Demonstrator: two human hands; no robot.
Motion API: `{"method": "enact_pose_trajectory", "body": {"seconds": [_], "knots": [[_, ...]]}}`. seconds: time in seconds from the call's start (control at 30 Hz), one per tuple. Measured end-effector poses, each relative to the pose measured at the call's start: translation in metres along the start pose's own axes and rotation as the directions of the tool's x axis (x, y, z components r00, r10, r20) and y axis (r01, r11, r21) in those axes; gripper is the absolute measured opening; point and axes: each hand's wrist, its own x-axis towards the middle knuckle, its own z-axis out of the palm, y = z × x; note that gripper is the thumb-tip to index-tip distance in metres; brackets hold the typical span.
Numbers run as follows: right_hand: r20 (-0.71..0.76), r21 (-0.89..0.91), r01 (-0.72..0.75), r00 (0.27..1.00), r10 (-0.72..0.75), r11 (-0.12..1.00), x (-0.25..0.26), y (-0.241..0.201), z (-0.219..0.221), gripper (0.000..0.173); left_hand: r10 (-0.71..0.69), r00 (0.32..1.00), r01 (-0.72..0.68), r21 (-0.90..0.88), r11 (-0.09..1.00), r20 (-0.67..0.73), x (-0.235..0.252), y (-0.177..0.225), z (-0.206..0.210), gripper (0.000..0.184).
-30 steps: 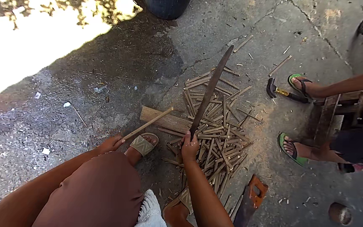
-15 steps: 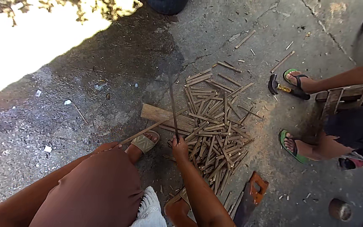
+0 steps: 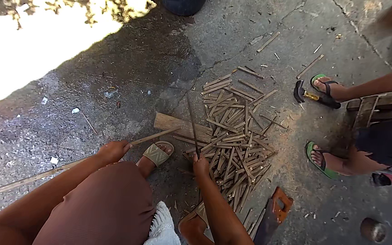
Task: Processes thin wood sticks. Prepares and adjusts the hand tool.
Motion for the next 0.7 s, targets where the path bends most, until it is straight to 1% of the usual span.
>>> {"method": "enact_pose_trajectory", "body": {"seconds": [0.07, 0.13, 0.2, 0.27, 0.37, 0.47, 0.53, 0.63, 0.7], "knots": [[-0.069, 0.218, -0.032, 0.996, 0.048, 0.975, 0.001, 0.013, 0.001, 0.049, 0.017, 1.000, -0.017, -0.011, 1.000, 0.013, 0.004, -0.002, 0.000, 0.052], [-0.093, 0.388, -0.067, 0.989, 0.112, 0.919, -0.002, 0.016, -0.004, 0.049, 0.019, 0.999, -0.018, -0.033, 0.999, 0.031, 0.007, -0.003, 0.002, 0.053], [-0.096, 0.492, -0.092, 0.983, 0.159, 0.865, -0.005, 0.014, -0.011, 0.048, 0.019, 0.999, -0.018, -0.037, 0.999, 0.033, 0.009, -0.005, 0.003, 0.054], [-0.104, 0.548, -0.096, 0.978, 0.182, 0.831, -0.005, 0.014, -0.013, 0.048, 0.028, 0.999, -0.026, -0.042, 0.999, 0.030, 0.011, -0.005, 0.004, 0.054], [-0.109, 0.575, -0.080, 0.979, 0.173, 0.814, -0.007, 0.015, -0.014, 0.046, 0.064, 0.997, -0.061, -0.080, 0.995, 0.033, 0.011, 0.006, 0.007, 0.055], [-0.119, 0.564, -0.049, 0.983, 0.140, 0.824, -0.010, 0.019, -0.011, 0.046, 0.139, 0.990, -0.133, -0.121, 0.984, 0.041, 0.014, 0.022, 0.013, 0.056], [-0.122, 0.538, -0.033, 0.986, 0.117, 0.842, -0.012, 0.021, -0.008, 0.046, 0.163, 0.986, -0.158, -0.141, 0.977, 0.030, 0.016, 0.032, 0.015, 0.057], [-0.113, 0.437, 0.005, 0.992, 0.050, 0.900, -0.016, 0.021, -0.006, 0.046, 0.149, 0.985, -0.163, -0.209, 0.964, -0.081, 0.022, 0.038, 0.015, 0.056], [-0.039, 0.368, 0.029, 0.999, -0.016, 0.929, -0.023, 0.012, -0.011, 0.044, 0.085, 0.979, -0.132, -0.259, 0.957, -0.186, 0.027, 0.032, 0.015, 0.056]]}}
